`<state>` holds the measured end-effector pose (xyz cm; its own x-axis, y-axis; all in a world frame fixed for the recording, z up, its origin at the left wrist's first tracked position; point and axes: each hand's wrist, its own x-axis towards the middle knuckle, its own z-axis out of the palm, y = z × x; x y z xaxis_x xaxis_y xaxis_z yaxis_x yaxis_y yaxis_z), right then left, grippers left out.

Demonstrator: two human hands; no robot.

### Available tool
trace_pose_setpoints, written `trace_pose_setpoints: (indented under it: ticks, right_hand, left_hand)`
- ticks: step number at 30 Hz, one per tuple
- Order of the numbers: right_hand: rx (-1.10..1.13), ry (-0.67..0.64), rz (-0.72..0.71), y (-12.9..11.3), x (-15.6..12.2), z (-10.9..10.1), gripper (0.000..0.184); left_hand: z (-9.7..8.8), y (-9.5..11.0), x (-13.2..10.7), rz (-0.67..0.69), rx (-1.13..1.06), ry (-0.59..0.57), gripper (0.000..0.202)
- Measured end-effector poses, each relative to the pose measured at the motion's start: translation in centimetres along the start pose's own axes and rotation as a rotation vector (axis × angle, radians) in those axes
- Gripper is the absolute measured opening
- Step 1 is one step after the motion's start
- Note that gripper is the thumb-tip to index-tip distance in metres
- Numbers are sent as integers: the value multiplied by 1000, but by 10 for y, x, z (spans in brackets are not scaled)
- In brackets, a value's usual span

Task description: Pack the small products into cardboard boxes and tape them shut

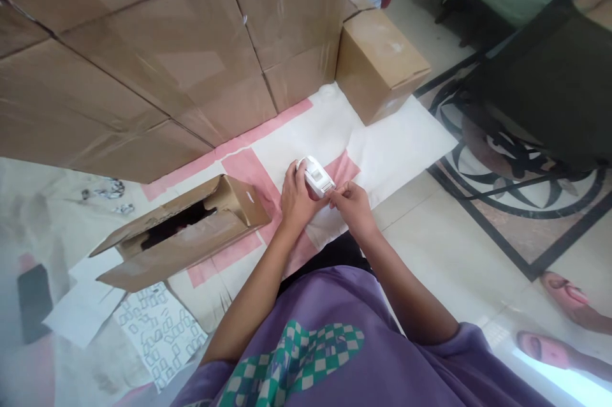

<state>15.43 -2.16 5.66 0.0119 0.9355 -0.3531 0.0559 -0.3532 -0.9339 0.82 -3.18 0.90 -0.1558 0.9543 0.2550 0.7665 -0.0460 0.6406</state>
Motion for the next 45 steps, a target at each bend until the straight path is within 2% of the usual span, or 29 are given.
trace_pose_setpoints:
  ticks: [5, 10, 17, 21, 27, 30, 40, 45]
  right_hand:
    - [1, 29, 31, 2, -3, 0, 29]
    - [79, 47, 15, 6, -8, -1, 44]
    - [42, -36, 56, 10, -16, -12, 32]
    - [23, -79, 85, 9, -14, -15, 33]
    - [-10, -56, 92, 10, -11, -13, 33]
    - [-33, -87, 91, 13, -5, -13, 33]
    - [-175, -68, -91, 31, 8, -7, 27]
    - [-241, -17, -200, 38, 11, -7, 25]
  left_hand:
    - [0, -1, 0, 11, 4, 0, 100]
    - [1, -3, 1, 18, 4, -2, 104]
    - [1, -3, 1, 14, 19, -13, 107]
    - [0, -2, 1, 14, 25, -11, 108]
    - [0, 0, 1, 18, 24, 5, 101]
    - [0, -1, 1, 16, 28, 10, 101]
    - [-2, 2, 0, 23, 61, 29, 101]
    - [4, 0, 0, 35, 62, 53, 101]
